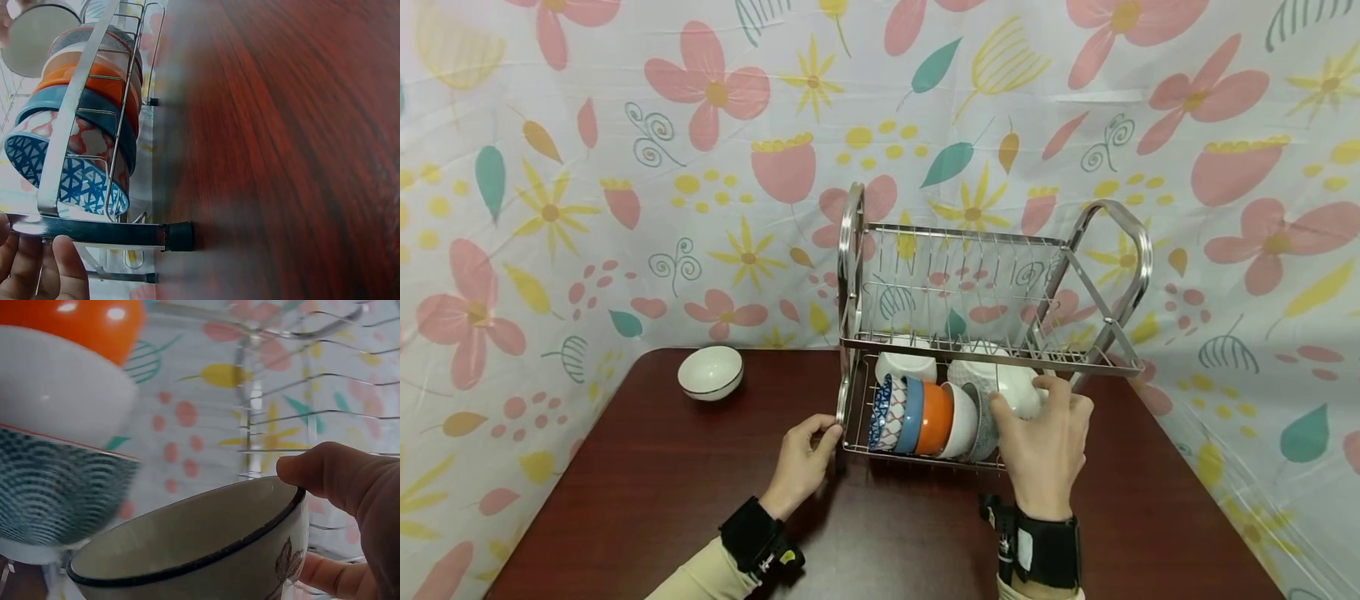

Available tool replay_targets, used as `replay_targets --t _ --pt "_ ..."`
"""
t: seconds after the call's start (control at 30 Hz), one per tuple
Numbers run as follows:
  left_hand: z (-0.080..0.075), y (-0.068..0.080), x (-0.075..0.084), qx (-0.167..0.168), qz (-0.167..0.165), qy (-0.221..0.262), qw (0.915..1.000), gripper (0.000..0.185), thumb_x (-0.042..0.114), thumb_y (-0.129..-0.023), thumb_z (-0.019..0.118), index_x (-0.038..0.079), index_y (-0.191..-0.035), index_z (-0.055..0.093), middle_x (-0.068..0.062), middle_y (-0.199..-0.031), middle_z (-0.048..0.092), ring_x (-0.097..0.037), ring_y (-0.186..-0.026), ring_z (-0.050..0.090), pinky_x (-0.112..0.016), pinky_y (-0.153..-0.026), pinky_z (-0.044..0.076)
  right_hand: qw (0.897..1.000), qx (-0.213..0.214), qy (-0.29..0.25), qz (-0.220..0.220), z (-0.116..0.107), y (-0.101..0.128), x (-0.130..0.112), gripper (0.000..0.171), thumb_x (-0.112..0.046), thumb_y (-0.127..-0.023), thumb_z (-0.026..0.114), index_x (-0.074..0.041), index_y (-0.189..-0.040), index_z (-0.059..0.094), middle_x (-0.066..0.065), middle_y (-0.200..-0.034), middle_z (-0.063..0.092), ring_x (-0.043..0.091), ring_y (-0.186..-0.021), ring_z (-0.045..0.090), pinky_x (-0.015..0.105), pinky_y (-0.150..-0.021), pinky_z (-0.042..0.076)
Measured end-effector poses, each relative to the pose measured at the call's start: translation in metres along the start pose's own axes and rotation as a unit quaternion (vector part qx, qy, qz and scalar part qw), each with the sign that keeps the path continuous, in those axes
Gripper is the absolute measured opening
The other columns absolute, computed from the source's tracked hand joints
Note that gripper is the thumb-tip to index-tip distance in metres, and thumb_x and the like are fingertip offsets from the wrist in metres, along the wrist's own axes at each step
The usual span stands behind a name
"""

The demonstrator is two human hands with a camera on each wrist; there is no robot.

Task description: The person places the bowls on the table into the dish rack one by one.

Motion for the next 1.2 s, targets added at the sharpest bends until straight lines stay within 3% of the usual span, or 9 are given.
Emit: replay_targets --t 0.47,0.7,0.83,1.03,1.2 --pt "0.0 0.0 0.0 -0.005 -0.012 0.011 0.9999 0.011 0.014 -0.095 0.061 0.006 -0.098 0.068 -0.002 -0.094 0.067 -0.015 -0.084 0.063 -0.027 -0.071 0.05 0.996 -0.073 0.036 0.024 0.022 -0.008 0.021 0.064 -0.044 -0.08 0.071 -0.005 -0.126 0.051 0.028 -0.118 0.04 0.044 -0.093 0.046 0.058 -0.065 0.038" --pt "0.0 0.0 -0.001 -0.003 -0.012 0.012 0.9999 0.01 0.014 -0.095 0.061 0.007 -0.098 0.068 -0.001 -0.093 0.067 -0.014 -0.083 0.062 -0.027 -0.07 0.049 0.996 -0.088 0.033 -0.004 0.029 -0.013 0.032 0.061 -0.042 -0.082 0.071 0.005 -0.116 0.053 0.031 -0.111 0.051 0.045 -0.099 0.046 0.058 -0.081 0.034" --pt "0.0 -0.001 -0.002 0.003 -0.005 0.01 0.9999 0.01 0.014 -0.094 0.062 0.007 -0.097 0.068 -0.002 -0.093 0.067 -0.013 -0.083 0.062 -0.027 -0.07 0.049 0.994 -0.102 0.028 -0.007 0.031 -0.017 0.037 0.063 -0.045 -0.083 0.069 0.008 -0.115 0.054 0.031 -0.109 0.056 0.044 -0.098 0.05 0.056 -0.083 0.036" --pt "-0.001 0.0 -0.003 0.003 -0.009 0.014 0.9999 0.01 0.014 -0.094 0.062 0.007 -0.098 0.068 -0.001 -0.093 0.067 -0.014 -0.084 0.063 -0.027 -0.072 0.05 0.986 -0.164 0.037 0.021 0.035 -0.019 0.042 0.072 -0.055 -0.088 0.057 0.008 -0.122 0.048 0.034 -0.114 0.054 0.044 -0.097 0.053 0.053 -0.076 0.042" --pt "0.0 0.0 -0.003 0.003 -0.009 0.016 0.9998 0.01 0.015 -0.095 0.061 0.008 -0.098 0.068 -0.001 -0.094 0.067 -0.014 -0.084 0.063 -0.027 -0.071 0.05 0.985 -0.167 0.046 0.019 0.035 -0.016 0.043 0.068 -0.055 -0.091 0.051 0.006 -0.121 0.05 0.031 -0.109 0.057 0.042 -0.09 0.056 0.05 -0.069 0.043"
Point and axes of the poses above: each hand's wrist, its own y-axis away from the middle knuckle, its own z-axis out of the palm, x = y × z, the point moved 1 cm from there along -y, towards the middle knuckle
